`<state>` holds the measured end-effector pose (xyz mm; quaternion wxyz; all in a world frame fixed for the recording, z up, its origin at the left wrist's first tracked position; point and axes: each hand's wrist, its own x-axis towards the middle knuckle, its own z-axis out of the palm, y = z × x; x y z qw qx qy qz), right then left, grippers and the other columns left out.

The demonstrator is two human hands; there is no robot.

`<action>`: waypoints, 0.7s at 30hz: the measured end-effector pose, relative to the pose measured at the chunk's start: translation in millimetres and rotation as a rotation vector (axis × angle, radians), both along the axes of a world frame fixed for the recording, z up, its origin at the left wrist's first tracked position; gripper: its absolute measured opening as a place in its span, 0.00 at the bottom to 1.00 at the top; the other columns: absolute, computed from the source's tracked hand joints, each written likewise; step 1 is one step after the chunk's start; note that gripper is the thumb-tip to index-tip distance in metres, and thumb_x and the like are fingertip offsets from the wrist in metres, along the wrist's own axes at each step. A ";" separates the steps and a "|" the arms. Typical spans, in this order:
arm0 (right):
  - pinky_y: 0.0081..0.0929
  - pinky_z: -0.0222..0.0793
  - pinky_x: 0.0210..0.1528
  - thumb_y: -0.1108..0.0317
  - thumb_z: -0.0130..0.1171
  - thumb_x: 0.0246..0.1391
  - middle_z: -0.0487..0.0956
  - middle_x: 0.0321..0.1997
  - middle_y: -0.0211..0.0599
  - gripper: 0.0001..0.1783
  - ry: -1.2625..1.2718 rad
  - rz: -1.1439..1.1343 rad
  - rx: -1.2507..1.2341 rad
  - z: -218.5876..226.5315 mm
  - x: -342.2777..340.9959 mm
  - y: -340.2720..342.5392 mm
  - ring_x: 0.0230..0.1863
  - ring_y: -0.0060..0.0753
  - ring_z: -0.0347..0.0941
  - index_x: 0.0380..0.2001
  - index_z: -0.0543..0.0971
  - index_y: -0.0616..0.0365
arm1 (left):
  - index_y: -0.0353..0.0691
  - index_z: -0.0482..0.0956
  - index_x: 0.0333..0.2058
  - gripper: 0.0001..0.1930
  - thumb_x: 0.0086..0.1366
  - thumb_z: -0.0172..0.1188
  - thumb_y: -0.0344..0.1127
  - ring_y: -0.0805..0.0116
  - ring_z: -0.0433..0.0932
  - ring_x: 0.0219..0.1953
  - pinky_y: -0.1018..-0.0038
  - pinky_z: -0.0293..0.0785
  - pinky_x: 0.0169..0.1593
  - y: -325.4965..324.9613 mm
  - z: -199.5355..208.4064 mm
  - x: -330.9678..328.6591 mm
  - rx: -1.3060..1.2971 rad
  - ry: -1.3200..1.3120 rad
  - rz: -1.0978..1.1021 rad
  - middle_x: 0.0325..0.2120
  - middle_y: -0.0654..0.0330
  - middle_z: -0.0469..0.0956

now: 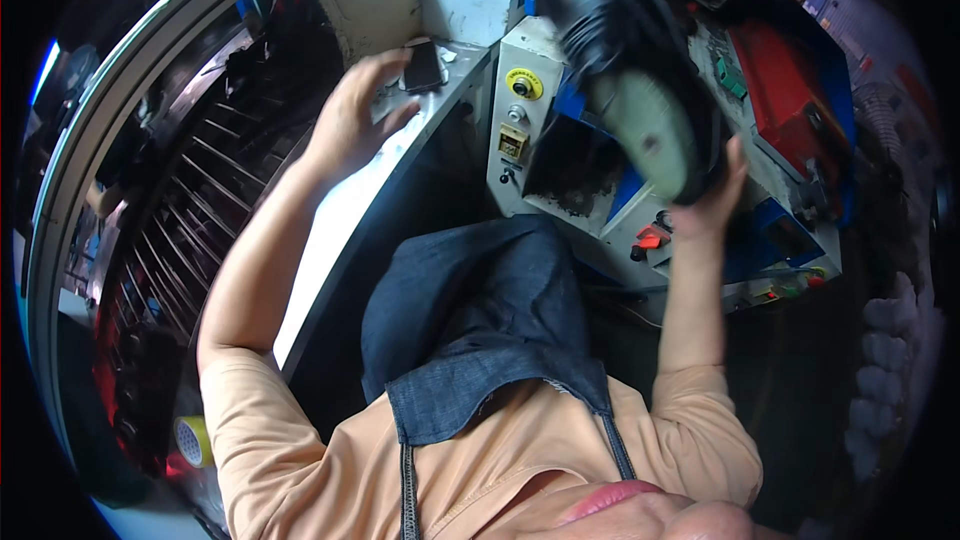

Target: Operating an industrial machine to process shoe soles or components, taking items from a conveyor and placing them in a press.

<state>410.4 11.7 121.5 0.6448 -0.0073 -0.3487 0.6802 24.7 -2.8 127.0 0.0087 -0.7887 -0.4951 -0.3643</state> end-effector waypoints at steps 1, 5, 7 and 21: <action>0.53 0.65 0.55 0.47 0.40 0.61 0.68 0.60 0.47 0.32 -0.110 -0.230 -0.160 26.0 2.3 8.9 0.59 0.47 0.65 0.59 0.64 0.61 | 0.42 0.63 0.58 0.32 0.57 0.63 0.43 0.53 0.66 0.56 0.59 0.61 0.58 8.4 -29.2 -20.9 -0.143 0.050 0.097 0.52 0.51 0.68; 0.40 0.67 0.56 0.52 0.51 0.57 0.72 0.56 0.37 0.26 -0.487 -0.495 0.079 74.7 49.1 99.2 0.56 0.35 0.68 0.54 0.70 0.56 | 0.42 0.62 0.58 0.32 0.58 0.57 0.50 0.50 0.60 0.59 0.58 0.54 0.61 12.7 -131.7 -54.2 -0.300 0.149 0.447 0.54 0.49 0.66; 0.28 0.66 0.54 0.58 0.59 0.53 0.74 0.52 0.35 0.26 -0.740 -0.727 0.208 97.5 56.3 136.0 0.53 0.28 0.70 0.53 0.72 0.58 | 0.42 0.64 0.57 0.31 0.58 0.57 0.50 0.50 0.59 0.59 0.58 0.53 0.61 13.7 -139.6 -52.6 -0.251 0.190 0.464 0.55 0.48 0.65; 0.40 0.59 0.60 0.44 0.59 0.45 0.67 0.60 0.43 0.38 -2.271 -1.096 0.409 70.7 33.3 311.3 0.61 0.45 0.63 0.60 0.66 0.43 | 0.40 0.72 0.49 0.23 0.56 0.57 0.43 0.50 0.61 0.58 0.56 0.53 0.61 5.3 -129.7 -49.2 -0.274 0.085 0.464 0.53 0.49 0.66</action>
